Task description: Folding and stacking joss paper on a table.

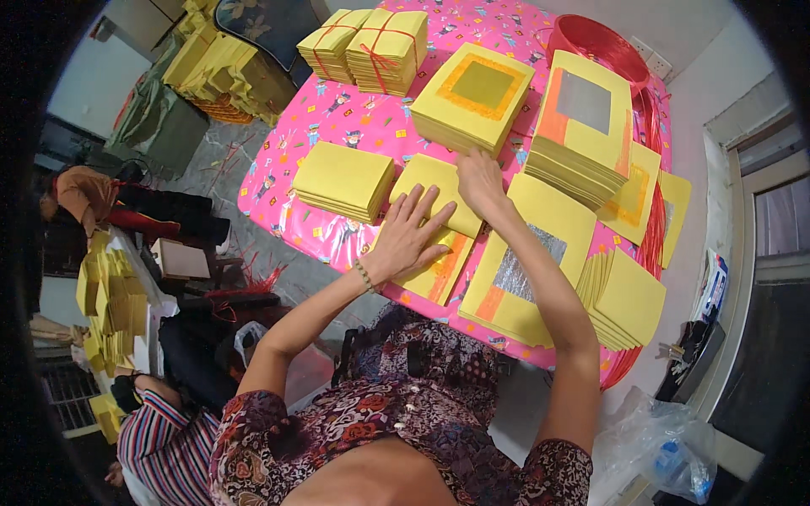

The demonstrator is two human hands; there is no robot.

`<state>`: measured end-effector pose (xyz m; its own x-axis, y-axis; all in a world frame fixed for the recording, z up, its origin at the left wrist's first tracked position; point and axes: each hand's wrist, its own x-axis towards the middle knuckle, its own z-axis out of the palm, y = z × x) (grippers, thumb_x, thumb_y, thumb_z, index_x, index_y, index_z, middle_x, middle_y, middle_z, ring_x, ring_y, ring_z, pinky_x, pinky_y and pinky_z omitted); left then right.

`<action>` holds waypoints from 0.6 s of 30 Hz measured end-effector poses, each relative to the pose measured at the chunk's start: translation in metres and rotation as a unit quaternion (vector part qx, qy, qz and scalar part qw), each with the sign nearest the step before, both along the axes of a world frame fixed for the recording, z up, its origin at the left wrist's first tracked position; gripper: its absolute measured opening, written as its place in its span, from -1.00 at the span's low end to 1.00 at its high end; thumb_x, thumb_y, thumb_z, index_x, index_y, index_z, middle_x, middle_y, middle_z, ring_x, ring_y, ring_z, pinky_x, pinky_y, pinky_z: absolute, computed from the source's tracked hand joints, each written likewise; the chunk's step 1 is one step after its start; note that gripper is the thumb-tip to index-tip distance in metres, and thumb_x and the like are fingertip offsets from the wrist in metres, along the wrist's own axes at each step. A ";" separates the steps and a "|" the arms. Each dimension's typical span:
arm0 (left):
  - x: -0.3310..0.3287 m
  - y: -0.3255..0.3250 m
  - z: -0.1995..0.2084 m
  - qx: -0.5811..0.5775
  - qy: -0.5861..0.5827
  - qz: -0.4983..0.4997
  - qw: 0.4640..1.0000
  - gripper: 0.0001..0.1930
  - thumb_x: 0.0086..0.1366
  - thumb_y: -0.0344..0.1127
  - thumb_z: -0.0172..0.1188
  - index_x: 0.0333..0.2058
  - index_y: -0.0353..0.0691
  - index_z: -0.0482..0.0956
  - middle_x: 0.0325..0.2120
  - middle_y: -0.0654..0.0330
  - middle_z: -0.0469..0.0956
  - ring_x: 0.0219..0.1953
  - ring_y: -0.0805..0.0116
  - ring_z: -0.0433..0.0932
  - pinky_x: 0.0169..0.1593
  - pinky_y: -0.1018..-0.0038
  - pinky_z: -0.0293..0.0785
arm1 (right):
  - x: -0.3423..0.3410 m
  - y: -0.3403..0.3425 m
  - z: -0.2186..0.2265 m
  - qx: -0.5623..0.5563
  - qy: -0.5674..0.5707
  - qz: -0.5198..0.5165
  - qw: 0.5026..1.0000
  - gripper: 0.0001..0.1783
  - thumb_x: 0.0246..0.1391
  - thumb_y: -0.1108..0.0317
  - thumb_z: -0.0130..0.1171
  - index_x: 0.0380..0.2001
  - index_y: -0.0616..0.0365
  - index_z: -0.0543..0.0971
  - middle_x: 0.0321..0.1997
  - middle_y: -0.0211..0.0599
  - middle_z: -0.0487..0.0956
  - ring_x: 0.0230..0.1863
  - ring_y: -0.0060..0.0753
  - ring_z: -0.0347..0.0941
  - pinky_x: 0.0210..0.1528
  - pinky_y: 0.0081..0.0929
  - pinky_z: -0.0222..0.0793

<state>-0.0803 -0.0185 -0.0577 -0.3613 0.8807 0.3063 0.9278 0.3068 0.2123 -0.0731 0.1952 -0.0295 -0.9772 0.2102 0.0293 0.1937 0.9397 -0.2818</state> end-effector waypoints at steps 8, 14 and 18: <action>0.000 0.002 0.001 -0.005 -0.016 -0.003 1.000 -0.28 0.31 0.21 0.00 0.37 0.10 0.12 0.34 -0.05 0.07 0.36 -0.20 0.02 0.35 -0.08 -0.03 | -0.007 -0.002 -0.006 -0.088 -0.022 -0.008 0.996 -0.75 0.15 0.38 0.06 -0.16 0.28 0.57 -0.07 0.09 0.54 0.01 0.15 0.45 0.04 -0.02 0.36; 0.000 0.000 0.001 -0.008 -0.022 -0.003 1.000 -0.28 0.32 0.21 -0.01 0.36 0.08 0.12 0.33 -0.08 0.07 0.35 -0.22 0.02 0.35 -0.10 -0.03 | -0.007 -0.005 -0.005 -0.081 -0.018 0.000 0.997 -0.74 0.13 0.37 0.08 -0.15 0.27 0.55 -0.09 0.08 0.53 0.00 0.16 0.46 0.03 -0.01 0.37; 0.000 0.001 -0.001 -0.013 -0.024 -0.003 1.000 -0.26 0.31 0.23 -0.01 0.37 0.06 0.12 0.33 -0.10 0.08 0.35 -0.24 0.01 0.34 -0.11 -0.03 | -0.008 -0.005 -0.007 -0.058 -0.031 0.010 0.998 -0.74 0.12 0.40 0.08 -0.13 0.29 0.52 -0.07 0.07 0.51 0.00 0.15 0.45 0.02 -0.02 0.37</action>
<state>-0.0800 -0.0170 -0.0584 -0.3697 0.8906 0.2650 0.9186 0.3073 0.2485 -0.0806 0.1904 -0.0364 -0.9804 0.1893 -0.0552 0.1960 0.9056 -0.3761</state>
